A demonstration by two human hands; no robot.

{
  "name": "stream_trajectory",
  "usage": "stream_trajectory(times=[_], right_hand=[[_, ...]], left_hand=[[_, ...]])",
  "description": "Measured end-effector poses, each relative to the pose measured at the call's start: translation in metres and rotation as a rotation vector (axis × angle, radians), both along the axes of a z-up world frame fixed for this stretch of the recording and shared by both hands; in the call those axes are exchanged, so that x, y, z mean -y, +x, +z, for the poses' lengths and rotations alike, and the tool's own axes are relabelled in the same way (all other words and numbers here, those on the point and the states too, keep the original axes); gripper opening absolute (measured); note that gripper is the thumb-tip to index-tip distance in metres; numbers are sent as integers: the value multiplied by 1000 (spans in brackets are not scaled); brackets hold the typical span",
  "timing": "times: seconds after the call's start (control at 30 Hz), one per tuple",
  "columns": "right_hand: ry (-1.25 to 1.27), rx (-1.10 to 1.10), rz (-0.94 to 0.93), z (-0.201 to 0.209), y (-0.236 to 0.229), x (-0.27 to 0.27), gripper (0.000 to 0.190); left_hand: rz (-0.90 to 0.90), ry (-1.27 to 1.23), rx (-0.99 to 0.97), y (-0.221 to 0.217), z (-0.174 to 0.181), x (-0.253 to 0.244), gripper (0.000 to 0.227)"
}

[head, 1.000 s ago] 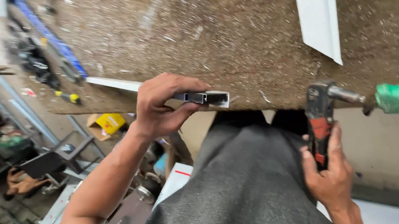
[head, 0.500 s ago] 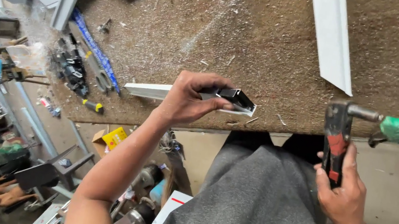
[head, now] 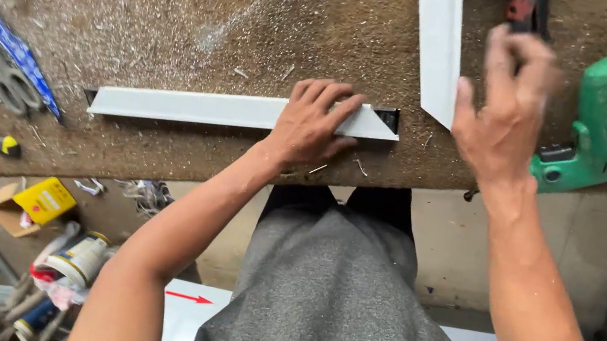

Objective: Assembling an aluminum frame by aligning pieces, drilling holes, and installing rivets with a rivet gun.

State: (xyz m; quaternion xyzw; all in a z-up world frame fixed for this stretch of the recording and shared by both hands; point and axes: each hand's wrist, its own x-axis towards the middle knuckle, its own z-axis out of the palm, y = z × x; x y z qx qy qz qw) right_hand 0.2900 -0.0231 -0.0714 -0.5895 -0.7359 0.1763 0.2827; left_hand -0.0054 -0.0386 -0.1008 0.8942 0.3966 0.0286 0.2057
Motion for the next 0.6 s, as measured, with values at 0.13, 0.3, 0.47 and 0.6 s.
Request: stream_trajectory(times=[0.13,0.3,0.47,0.6], right_hand=[[-367,227,-11,-36,-23,-4,82],[-321,-98,-79,-33,-26,-9,46],[-280,-113,-26,-34,-25,-9,30],[-267,-128,17,-36,-23,-9,23]], left_hand=[[27,129,76,-20,-22,16,68],[61,97,136,5,-33,31,68],[100,124,178,9,-37,34,66],[93,113,184,5,-37,36,68]])
